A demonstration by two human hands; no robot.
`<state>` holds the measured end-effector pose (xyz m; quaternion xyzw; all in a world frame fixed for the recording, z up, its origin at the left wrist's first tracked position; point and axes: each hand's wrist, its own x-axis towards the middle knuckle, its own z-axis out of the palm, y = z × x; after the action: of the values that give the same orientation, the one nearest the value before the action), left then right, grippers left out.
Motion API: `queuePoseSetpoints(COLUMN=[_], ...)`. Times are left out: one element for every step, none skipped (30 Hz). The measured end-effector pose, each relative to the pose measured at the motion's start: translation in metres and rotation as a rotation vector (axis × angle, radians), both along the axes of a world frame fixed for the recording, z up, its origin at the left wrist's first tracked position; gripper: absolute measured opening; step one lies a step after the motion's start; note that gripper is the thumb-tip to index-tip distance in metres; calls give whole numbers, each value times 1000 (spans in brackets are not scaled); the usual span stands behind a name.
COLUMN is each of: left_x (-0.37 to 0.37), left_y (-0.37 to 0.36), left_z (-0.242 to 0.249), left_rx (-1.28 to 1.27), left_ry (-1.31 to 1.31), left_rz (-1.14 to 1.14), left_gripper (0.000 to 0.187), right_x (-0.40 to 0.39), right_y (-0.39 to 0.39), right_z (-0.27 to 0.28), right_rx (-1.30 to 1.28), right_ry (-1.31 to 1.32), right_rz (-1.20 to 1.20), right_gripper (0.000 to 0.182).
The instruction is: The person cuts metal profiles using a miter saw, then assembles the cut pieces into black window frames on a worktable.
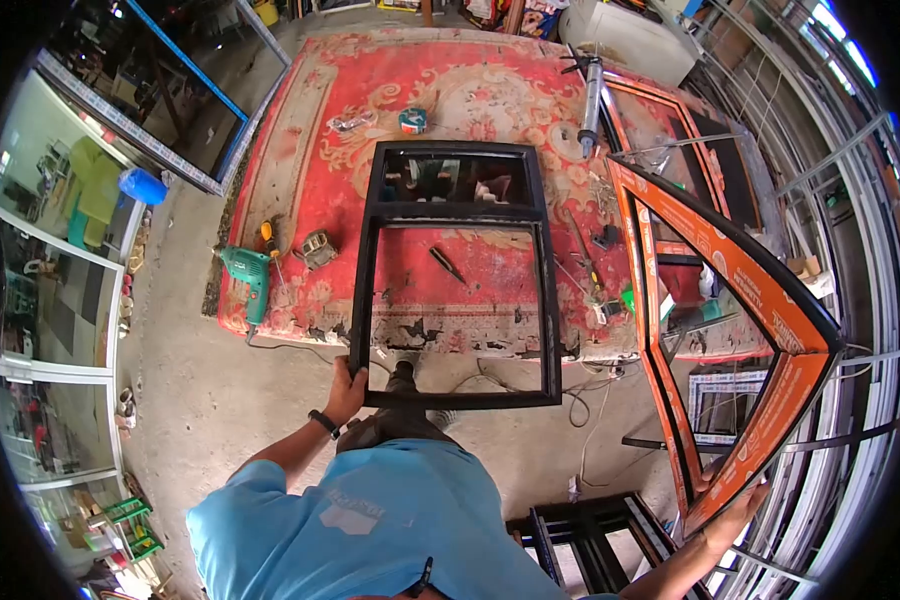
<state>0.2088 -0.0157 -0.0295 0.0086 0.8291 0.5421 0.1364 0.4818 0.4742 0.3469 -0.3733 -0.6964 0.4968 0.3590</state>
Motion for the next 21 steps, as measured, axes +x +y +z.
queuePoseSetpoints(left_x=[-10,-18,-27,-35,-46,-56,-72,-79,-98,-125,-156,-189,-223,-258,-293,-329,-374,-416,-447,-473,-488], left_y=[5,9,19,25,30,33,32,29,37,45,50,56,68,84,103,120,136,152,167,184,195], left_z=[-4,-7,9,6,-5,-21,-32,-41,6,40,50,58,63,65,66,65,44,27,27,31,60], left_rx=[-21,-43,-25,-32,-39,-49,-154,-221,-287,-355,-256,-158,-129,-99,-24,51,-89,-229,-199,-167,-296], left_ry=[39,78,37,18,3,-16,201,347,493,640,647,650,647,644,554,462,458,451,415,375,324], left_rz=[1,2,5,-13,-31,-52,-189,-144,-99,-55,-73,-92,-115,-139,-140,-141,-126,-112,-69,-30,-29], left_gripper=[39,39,41,42,43,44,49,50,52,53,53,54,52,51,52,54,57,61,66,71,76], right_x=[-2,-6,-10,-15,-19,-23,-26,-29,-32,-36,-40,-41,-42,-47,-60,-68,-74,-81,-91,-100,-110], right_y=[-2,-5,-9,-11,-14,-16,-18,-20,-22,-25,-27,-28,-28,-29,-38,-43,-47,-51,-55,-59,-64], right_z=[3,6,8,10,12,13,16,20,24,27,31,34,36,36,34,33,36,38,41,45,50], right_rx=[-17,-12,-8,1,10,19,30,37,45,50,54,46,39,33,47,43,35,26,19,11,3], right_ry=[21,35,50,63,76,80,81,77,75,72,45,58,69,81,159,163,159,156,153,149,146], right_rz=[44,-2,-46,-54,-61,-36,-10,-12,-15,-20,-47,-14,18,48,-24,-35,-22,-13,-2,4,9], right_gripper=[52,54,56,57,58,58,57,57,56,56,54,53,52,51,53,53,54,54,55,56,56])
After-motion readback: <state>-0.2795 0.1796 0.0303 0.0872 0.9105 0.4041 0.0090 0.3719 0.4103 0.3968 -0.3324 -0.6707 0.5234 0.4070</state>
